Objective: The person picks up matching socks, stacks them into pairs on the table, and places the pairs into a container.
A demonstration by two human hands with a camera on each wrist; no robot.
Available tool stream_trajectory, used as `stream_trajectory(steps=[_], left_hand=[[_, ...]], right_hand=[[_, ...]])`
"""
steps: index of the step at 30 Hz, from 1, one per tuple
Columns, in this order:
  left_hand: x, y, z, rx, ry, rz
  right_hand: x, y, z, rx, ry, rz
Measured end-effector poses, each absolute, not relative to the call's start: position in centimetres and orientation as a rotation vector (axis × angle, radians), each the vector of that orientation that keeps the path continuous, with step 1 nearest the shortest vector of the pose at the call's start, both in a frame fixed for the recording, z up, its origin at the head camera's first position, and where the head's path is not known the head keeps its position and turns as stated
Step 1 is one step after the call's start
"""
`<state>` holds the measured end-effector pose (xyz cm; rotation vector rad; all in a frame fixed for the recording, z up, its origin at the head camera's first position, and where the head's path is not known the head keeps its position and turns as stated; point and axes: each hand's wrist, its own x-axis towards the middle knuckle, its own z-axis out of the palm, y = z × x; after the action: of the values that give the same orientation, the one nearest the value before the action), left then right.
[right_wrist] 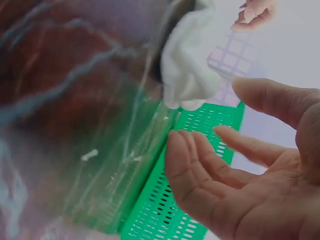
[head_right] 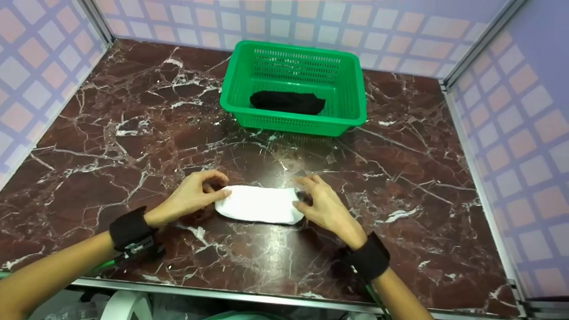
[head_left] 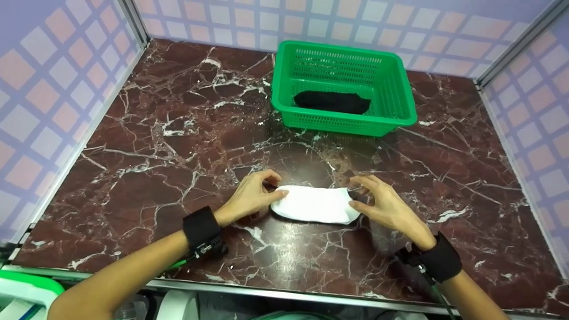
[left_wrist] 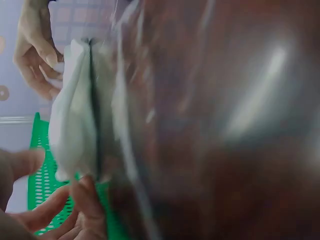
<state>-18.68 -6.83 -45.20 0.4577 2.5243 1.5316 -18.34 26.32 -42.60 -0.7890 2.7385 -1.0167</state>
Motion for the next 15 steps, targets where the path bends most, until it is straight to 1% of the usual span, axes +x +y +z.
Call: stream_trajectory(steps=[9, 15], left_hand=[[-19.9, -6.6, -44.8, 0.399, 2.374, 1.394], [-19.9, -5.9, -44.5, 0.414, 2.418, 1.304]], right_hand=[[-18.4, 25.7, -43.9, -0.668, 2.717, -0.905], [-19.2, 25.1, -43.6, -0.638, 2.689, -0.824]])
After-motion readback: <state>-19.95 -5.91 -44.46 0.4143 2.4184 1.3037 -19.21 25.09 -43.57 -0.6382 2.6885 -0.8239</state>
